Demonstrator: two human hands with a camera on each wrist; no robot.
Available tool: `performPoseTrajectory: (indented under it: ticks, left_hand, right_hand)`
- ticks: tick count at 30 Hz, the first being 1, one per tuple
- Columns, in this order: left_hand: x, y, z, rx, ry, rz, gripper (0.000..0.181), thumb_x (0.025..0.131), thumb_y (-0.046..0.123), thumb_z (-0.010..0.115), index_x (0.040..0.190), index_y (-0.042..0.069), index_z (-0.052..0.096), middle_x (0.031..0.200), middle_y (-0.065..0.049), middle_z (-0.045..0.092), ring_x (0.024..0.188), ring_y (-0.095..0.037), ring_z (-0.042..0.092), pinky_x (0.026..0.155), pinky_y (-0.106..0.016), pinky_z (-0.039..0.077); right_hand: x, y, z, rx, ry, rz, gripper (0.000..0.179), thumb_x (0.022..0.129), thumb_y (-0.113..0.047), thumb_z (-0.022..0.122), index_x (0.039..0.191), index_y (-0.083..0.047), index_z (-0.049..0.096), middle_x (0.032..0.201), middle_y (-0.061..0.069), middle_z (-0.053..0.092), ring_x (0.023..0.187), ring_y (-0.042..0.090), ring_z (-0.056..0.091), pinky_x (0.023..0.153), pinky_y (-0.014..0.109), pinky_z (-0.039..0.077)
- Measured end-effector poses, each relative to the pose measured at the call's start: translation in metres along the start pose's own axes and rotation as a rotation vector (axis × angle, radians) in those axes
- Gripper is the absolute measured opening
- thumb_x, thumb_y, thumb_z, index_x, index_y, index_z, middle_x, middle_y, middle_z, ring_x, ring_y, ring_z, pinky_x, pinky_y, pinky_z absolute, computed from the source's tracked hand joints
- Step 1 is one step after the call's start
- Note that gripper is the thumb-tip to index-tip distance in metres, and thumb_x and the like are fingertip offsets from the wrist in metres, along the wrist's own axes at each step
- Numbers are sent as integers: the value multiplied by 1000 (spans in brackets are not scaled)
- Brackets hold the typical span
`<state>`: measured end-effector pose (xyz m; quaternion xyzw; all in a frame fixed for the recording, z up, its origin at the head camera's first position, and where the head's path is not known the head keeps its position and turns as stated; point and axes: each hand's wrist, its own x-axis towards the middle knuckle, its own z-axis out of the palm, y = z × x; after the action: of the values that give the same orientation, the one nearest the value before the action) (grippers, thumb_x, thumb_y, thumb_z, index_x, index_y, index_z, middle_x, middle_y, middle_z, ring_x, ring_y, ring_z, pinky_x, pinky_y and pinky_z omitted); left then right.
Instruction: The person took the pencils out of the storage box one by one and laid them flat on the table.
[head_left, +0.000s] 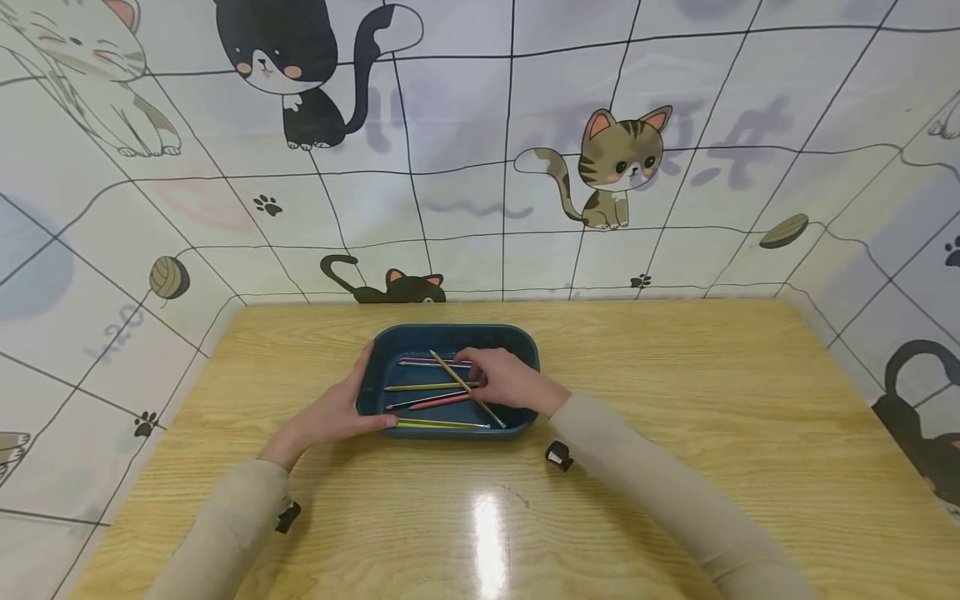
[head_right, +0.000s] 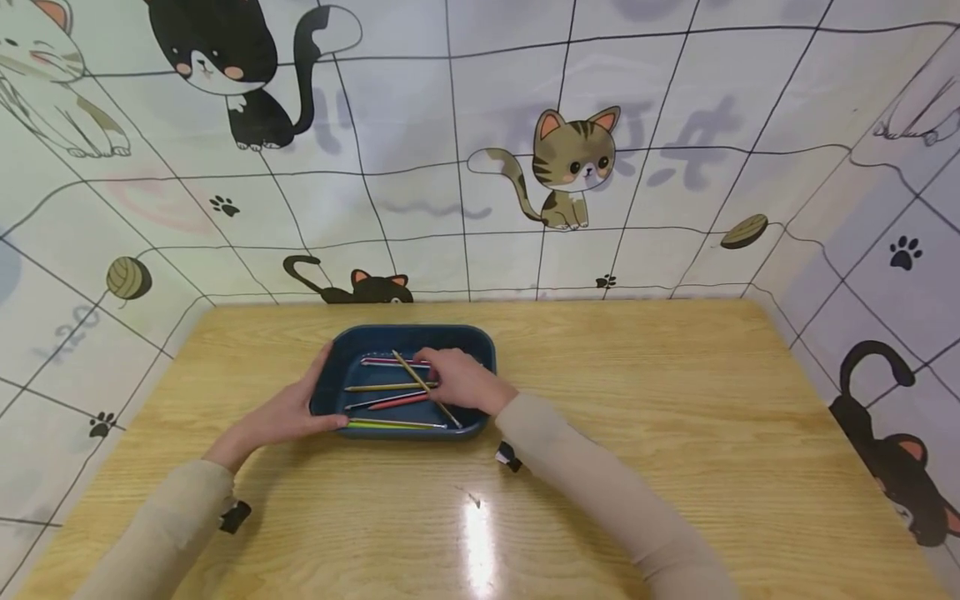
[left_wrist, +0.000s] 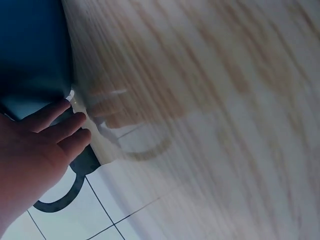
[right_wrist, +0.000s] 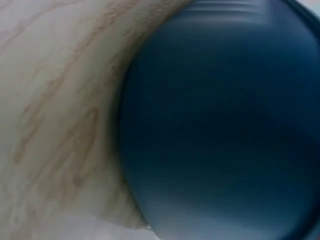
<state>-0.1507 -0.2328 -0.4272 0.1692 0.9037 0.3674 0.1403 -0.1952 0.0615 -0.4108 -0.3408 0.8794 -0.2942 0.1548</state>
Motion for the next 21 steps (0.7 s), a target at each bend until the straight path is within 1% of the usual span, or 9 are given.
performPoseTrajectory:
  ticks: [3, 6, 8, 11, 15, 19, 21]
  left_hand:
    - [0, 0, 0, -7, 0, -11, 119, 79, 43, 78, 155, 17, -10, 150, -31, 25, 131, -46, 36, 104, -58, 29]
    - [1, 1, 0, -20, 3, -15, 119, 79, 43, 78, 155, 17, -10, 149, -31, 27, 129, -45, 38, 104, -58, 29]
    - [2, 1, 0, -28, 3, -16, 119, 79, 43, 78, 155, 17, -10, 149, -31, 27, 130, -45, 38, 105, -58, 28]
    - [2, 0, 0, -40, 2, -19, 119, 79, 42, 78, 155, 17, -10, 149, -31, 27, 130, -45, 37, 105, -59, 28]
    - [1, 1, 0, -45, 4, -27, 119, 79, 42, 79, 155, 17, -10, 146, -32, 32, 127, -45, 40, 104, -58, 29]
    - [0, 1, 0, -40, 2, -34, 120, 78, 42, 79, 155, 16, -10, 141, -34, 37, 123, -43, 44, 103, -57, 32]
    - [-1, 0, 0, -32, 3, -34, 120, 78, 43, 79, 155, 16, -10, 138, -34, 40, 121, -43, 46, 102, -57, 33]
  right_hand:
    - [5, 0, 4, -48, -3, 35, 54, 83, -2, 73, 133, -1, 53, 93, 8, 63, 79, 15, 60, 69, 28, 50]
    - [8, 1, 7, -94, 0, 58, 56, 82, -2, 75, 134, -2, 53, 94, 7, 62, 83, 17, 59, 72, 31, 50]
    - [9, 1, 8, -104, 6, 66, 57, 81, -2, 76, 134, -3, 53, 95, 8, 63, 86, 18, 59, 74, 33, 50]
    - [10, 1, 8, -76, 17, 69, 55, 82, -1, 75, 133, -3, 54, 96, 8, 64, 84, 17, 61, 74, 33, 51]
    - [9, 3, 8, 4, 25, 57, 50, 83, 2, 72, 130, -2, 56, 96, 7, 64, 79, 15, 62, 72, 29, 51]
    - [8, 3, 7, 61, 24, 38, 45, 85, 2, 68, 129, -3, 57, 97, 6, 64, 80, 14, 61, 72, 28, 50]
    - [7, 2, 6, 72, 33, 29, 44, 85, 3, 66, 128, -4, 58, 98, 5, 63, 81, 13, 60, 72, 27, 50]
